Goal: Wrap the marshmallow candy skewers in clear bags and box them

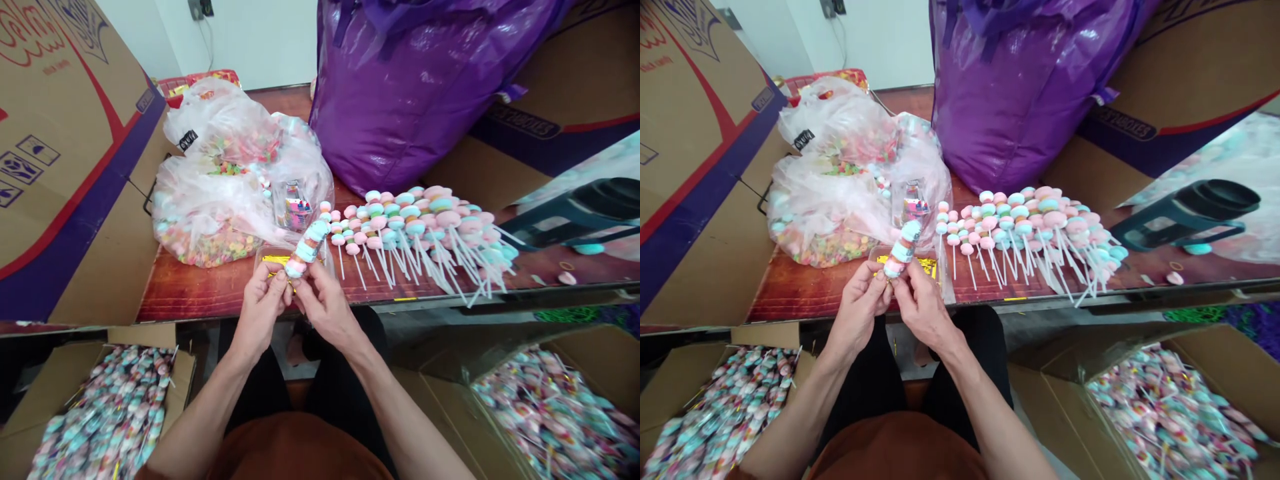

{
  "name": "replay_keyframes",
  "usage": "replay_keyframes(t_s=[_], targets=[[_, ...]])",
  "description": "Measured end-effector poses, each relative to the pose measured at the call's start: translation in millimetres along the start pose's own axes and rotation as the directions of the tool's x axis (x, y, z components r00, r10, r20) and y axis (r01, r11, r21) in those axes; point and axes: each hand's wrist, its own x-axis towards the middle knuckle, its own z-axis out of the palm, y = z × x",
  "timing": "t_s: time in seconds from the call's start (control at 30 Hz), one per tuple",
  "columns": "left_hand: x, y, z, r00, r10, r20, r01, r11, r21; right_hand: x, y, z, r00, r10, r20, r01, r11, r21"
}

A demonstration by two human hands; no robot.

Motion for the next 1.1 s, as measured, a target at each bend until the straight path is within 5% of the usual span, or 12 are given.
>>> replay_keyframes(t_s=[0.13,0.27,0.4,0.57,0.7,0.87,1.0,1.1], targets=[[0.0,-5.6,-3.4,0.999,0.026,-0.046,-0.024,0.999,0.045,-1.1,-3.5,-0.4,1.000,0.005,-0.025,-0.008,0.996,-0.087],[9.7,-0.9,-5.9,0.974,-0.224,-0.037,0.209,0.948,-0.239,-2.9,-3.7,-4.7,1.000,0.011,-0.018,-0.012,0.995,-0.102],[20.0,5.0,-5.3,0.917,-0.398,-0.009,0.349,0.814,-0.464,-6.5,6.0,-1.8,0.929,-0.319,-0.185,0.248,0.913,-0.325],[14.1,6.8,-0.9,0.897,-0.442,0.023,0.389,0.761,-0.519,-4.6,12.8,-2.2,0.805,-0.586,-0.096,0.461,0.719,-0.520],[5.4,4.8,1.5,0.921,-0.381,0.080,0.365,0.774,-0.518,-3.3,5.9,4.8,0.802,-0.579,-0.146,0.446,0.744,-0.498],[10.6,4.7,1.1,0.951,-0.301,0.076,0.307,0.881,-0.360,-3.9,-5.7,23.8,0.854,-0.413,-0.316,0.271,0.872,-0.408],[10.2,20.8,-1.2,0.993,-0.065,0.103,0.087,0.971,-0.225,-1.1,-21.3,19.7,0.894,-0.343,-0.288,0.256,0.919,-0.300],[3.6,29.6,-2.0,0.994,0.085,0.067,-0.082,0.996,-0.035,2.5,-33.2,10.3,0.879,-0.367,-0.303,0.274,0.911,-0.307]])
